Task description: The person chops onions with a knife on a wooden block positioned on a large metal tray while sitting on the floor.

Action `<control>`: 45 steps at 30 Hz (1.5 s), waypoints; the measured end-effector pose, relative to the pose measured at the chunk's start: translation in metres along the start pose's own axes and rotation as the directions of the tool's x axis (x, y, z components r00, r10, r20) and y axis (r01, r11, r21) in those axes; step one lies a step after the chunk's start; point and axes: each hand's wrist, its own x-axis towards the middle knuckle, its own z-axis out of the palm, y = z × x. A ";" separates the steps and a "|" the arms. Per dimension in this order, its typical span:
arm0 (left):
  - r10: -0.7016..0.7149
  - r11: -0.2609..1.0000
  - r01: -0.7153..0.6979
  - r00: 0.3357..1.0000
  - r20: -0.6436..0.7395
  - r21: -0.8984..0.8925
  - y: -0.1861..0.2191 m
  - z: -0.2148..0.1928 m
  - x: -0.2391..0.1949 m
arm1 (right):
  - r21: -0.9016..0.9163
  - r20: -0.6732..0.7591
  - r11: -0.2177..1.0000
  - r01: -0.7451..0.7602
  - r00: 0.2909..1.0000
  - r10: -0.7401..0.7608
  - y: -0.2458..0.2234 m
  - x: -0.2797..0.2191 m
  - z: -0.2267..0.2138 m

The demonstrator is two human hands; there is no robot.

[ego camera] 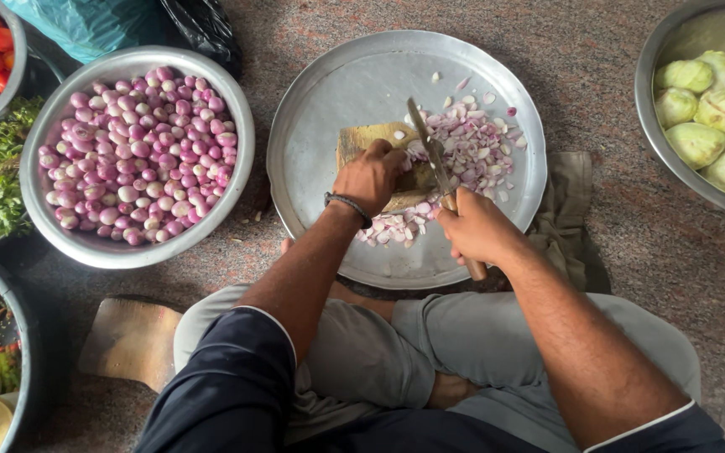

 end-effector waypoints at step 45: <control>-0.247 0.942 0.170 0.934 -0.257 -0.289 -0.023 -0.015 0.005 | -0.212 0.156 0.976 -0.055 0.984 0.090 0.009 -0.005 0.029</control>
